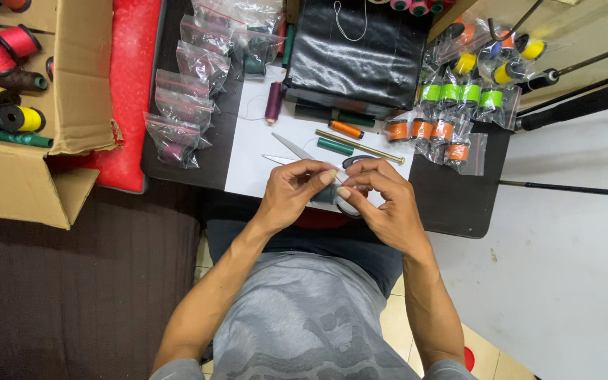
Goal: The person winds green thread onto a small spool using a metal rod, then cuts the thread with scissors. They place the spool into a clear plastic bag and seal it. The person then picks up a black spool and wraps it with black tape.
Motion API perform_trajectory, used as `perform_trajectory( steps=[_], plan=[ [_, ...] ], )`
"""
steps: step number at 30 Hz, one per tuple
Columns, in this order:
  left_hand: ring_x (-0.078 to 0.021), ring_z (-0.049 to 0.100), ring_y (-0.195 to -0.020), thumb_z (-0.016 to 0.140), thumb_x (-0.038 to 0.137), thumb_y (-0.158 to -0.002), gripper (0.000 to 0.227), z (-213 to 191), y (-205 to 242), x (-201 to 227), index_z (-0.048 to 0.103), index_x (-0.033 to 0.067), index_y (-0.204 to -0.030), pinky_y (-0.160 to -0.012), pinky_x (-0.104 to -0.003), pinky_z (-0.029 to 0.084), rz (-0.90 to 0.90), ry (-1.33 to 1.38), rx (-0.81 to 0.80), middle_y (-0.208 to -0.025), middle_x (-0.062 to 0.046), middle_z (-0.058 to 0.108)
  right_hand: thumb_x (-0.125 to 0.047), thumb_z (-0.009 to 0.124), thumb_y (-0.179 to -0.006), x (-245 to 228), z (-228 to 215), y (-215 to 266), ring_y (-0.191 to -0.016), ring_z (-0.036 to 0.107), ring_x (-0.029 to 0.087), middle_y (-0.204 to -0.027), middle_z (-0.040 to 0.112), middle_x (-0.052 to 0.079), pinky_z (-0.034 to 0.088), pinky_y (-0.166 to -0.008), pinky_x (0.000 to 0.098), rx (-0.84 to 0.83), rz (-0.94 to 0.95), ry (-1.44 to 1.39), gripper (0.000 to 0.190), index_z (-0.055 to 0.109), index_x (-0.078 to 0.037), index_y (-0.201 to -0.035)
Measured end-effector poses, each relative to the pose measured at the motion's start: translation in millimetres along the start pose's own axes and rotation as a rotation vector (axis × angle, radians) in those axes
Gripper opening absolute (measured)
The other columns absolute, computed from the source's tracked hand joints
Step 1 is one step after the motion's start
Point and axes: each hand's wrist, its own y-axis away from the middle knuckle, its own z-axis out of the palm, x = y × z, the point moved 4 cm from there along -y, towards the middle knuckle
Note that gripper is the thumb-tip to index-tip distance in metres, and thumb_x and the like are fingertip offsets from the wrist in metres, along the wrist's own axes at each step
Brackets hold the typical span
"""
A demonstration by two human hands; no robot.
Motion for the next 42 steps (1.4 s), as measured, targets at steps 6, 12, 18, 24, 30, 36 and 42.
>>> perform_trajectory(
  steps=[6,12,18,24,30,36,42],
  plan=[
    [-0.0074,0.065,-0.087,0.075,0.017,-0.097,0.013,-3.5,0.5,-0.2,0.079,0.0058,-0.104,-0.082,-0.026,0.058,0.085,-0.021,0.037,-0.084,-0.007,0.077,-0.005,0.08,-0.089,7.6,-1.6,2.1,-0.071,0.065,0.019,-0.09,0.073,0.011,0.052,-0.067,0.0312,0.017,0.004,-0.004,0.01,0.078,-0.005,-0.099],
    [-0.0106,0.071,-0.087,0.079,0.017,-0.094,0.015,1.6,4.0,10.9,0.079,0.0071,-0.104,-0.083,-0.028,0.058,0.164,-0.081,0.053,-0.085,-0.008,0.079,-0.002,0.081,-0.089,7.4,2.0,3.7,-0.07,0.064,0.015,-0.081,0.073,0.012,0.055,-0.067,0.031,0.084,0.042,-0.08,0.021,0.075,0.0,-0.109],
    [-0.0093,0.069,-0.085,0.079,0.015,-0.093,0.012,-5.0,1.6,11.2,0.079,0.0063,-0.102,-0.084,-0.029,0.058,0.185,-0.064,0.102,-0.083,-0.008,0.079,-0.001,0.078,-0.091,9.7,-1.5,1.4,-0.066,0.062,0.014,-0.074,0.071,0.011,0.053,-0.062,0.0295,0.087,0.072,-0.023,0.007,0.076,-0.001,-0.098],
    [-0.01,0.071,-0.083,0.079,0.015,-0.093,0.014,-2.9,3.5,21.9,0.079,0.0047,-0.102,-0.084,-0.029,0.058,0.171,-0.062,0.145,-0.083,-0.009,0.079,-0.001,0.078,-0.092,3.7,-7.6,1.9,-0.063,0.059,0.014,-0.067,0.067,0.009,0.052,-0.063,0.0294,0.167,0.011,-0.023,0.002,0.076,-0.001,-0.091],
    [-0.0103,0.071,-0.082,0.077,0.01,-0.094,0.007,0.9,5.5,27.6,0.079,0.006,-0.099,-0.083,-0.03,0.058,0.256,-0.077,0.146,-0.081,-0.007,0.077,0.0,0.078,-0.091,3.9,-11.6,2.6,-0.057,0.056,0.015,-0.062,0.064,0.009,0.049,-0.059,0.0295,0.185,-0.044,-0.013,0.006,0.076,-0.002,-0.085],
    [-0.0105,0.069,-0.08,0.078,0.01,-0.093,0.006,8.2,7.7,36.8,0.08,0.0068,-0.098,-0.084,-0.031,0.058,0.285,-0.136,0.146,-0.08,-0.007,0.076,-0.005,0.078,-0.091,-8.1,-5.7,-3.4,-0.07,0.065,0.024,-0.077,0.071,0.012,0.053,-0.07,0.0369,0.113,-0.074,-0.003,0.009,0.076,-0.001,-0.099],
    [-0.0209,0.075,-0.084,0.072,0.009,-0.097,0.011,22.0,13.4,41.1,0.081,0.0091,-0.103,-0.082,-0.038,0.059,0.387,-0.224,0.138,-0.087,-0.01,0.079,-0.006,0.074,-0.096,-10.7,2.1,-5.5,-0.072,0.067,0.031,-0.077,0.068,0.015,0.053,-0.069,0.0405,0.129,-0.128,0.054,0.006,0.074,-0.002,-0.099]
  ],
)
